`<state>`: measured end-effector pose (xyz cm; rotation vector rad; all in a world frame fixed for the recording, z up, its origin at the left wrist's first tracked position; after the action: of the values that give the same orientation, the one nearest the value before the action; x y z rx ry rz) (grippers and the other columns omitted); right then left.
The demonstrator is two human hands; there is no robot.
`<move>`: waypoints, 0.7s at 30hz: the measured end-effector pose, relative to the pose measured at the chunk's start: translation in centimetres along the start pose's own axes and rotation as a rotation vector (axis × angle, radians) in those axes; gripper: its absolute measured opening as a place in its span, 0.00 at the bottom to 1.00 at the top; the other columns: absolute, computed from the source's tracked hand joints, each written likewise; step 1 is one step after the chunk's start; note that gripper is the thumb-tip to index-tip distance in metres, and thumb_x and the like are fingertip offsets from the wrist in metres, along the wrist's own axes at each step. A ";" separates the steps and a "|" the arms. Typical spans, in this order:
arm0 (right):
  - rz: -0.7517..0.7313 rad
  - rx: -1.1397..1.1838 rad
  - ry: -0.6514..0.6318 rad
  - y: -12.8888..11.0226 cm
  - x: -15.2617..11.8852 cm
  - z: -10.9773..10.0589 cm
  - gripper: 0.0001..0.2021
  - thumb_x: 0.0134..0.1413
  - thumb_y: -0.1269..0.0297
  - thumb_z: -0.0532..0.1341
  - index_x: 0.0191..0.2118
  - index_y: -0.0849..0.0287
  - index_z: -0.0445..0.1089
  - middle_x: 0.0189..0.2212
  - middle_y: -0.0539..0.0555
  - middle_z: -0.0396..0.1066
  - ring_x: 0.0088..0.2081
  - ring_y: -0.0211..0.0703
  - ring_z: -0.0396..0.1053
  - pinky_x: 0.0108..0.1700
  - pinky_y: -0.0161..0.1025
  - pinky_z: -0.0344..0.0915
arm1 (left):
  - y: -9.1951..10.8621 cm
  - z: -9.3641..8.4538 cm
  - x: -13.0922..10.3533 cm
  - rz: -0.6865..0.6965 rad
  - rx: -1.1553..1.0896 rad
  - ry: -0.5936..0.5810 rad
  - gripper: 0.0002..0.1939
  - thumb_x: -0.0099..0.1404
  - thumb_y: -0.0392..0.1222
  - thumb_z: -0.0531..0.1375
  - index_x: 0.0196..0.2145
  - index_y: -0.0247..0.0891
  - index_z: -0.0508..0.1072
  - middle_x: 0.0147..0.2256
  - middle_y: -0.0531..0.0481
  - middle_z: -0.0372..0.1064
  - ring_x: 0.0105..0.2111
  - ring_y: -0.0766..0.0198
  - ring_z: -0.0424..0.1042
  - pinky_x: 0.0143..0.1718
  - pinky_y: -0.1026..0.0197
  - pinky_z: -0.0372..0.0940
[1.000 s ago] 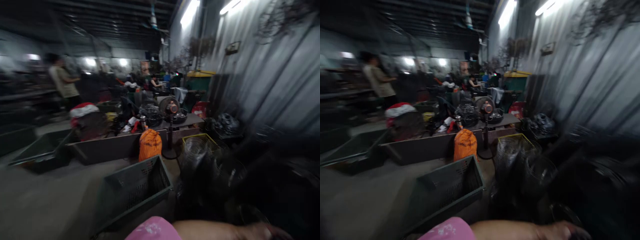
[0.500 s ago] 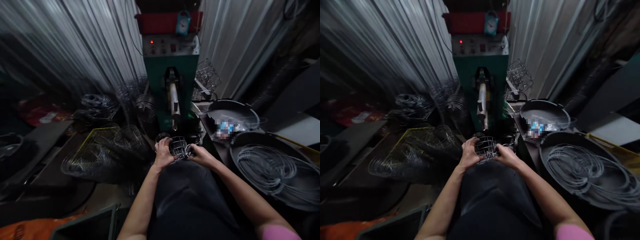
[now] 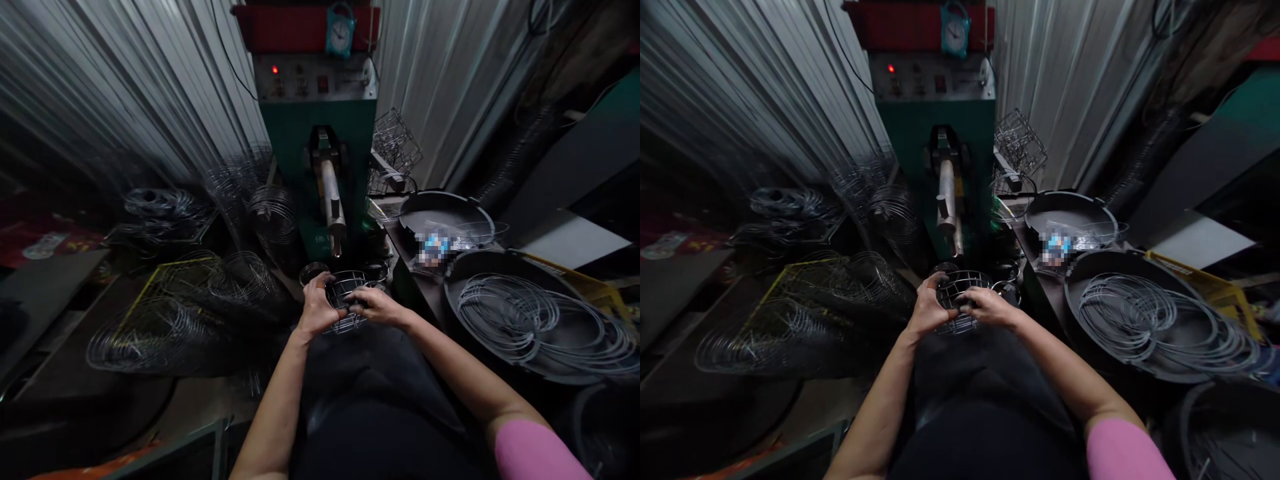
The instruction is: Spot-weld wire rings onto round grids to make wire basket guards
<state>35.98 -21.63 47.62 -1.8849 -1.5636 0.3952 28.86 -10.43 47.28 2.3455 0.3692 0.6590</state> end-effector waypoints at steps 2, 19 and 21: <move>-0.045 -0.022 -0.021 0.1 0.0 -0.1 0.15 0.51 0.70 0.61 0.46 0.59 0.69 0.40 0.57 0.71 0.41 0.44 0.70 0.43 0.39 0.66 | -0.2 0.0 0.2 -0.019 -0.015 -0.008 0.35 0.37 0.37 0.65 0.46 0.38 0.62 0.51 0.42 0.62 0.52 0.49 0.61 0.55 0.49 0.56; -0.068 -0.138 0.098 1.8 1.2 0.6 0.12 0.51 0.76 0.59 0.41 0.58 0.71 0.36 0.55 0.72 0.38 0.41 0.71 0.39 0.34 0.67 | -1.9 0.7 2.3 -0.033 -0.053 -0.051 0.44 0.37 0.37 0.65 0.54 0.36 0.58 0.51 0.40 0.61 0.52 0.48 0.61 0.54 0.47 0.57; -0.061 -0.149 0.103 1.9 1.6 0.6 0.11 0.51 0.76 0.59 0.41 0.58 0.71 0.37 0.55 0.72 0.38 0.41 0.72 0.39 0.35 0.67 | -1.9 0.6 2.6 -0.009 -0.056 -0.040 0.37 0.37 0.35 0.64 0.49 0.38 0.63 0.51 0.41 0.61 0.53 0.49 0.61 0.54 0.47 0.56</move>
<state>37.46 -20.11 46.22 -1.9312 -1.6152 0.1552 31.20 -8.19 46.56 2.2995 0.3387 0.6092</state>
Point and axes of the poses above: each hand's wrist, its own x-axis towards the middle knuckle, its own z-axis out of the palm, y = z × x, the point moved 7 cm from there along x, towards the middle knuckle
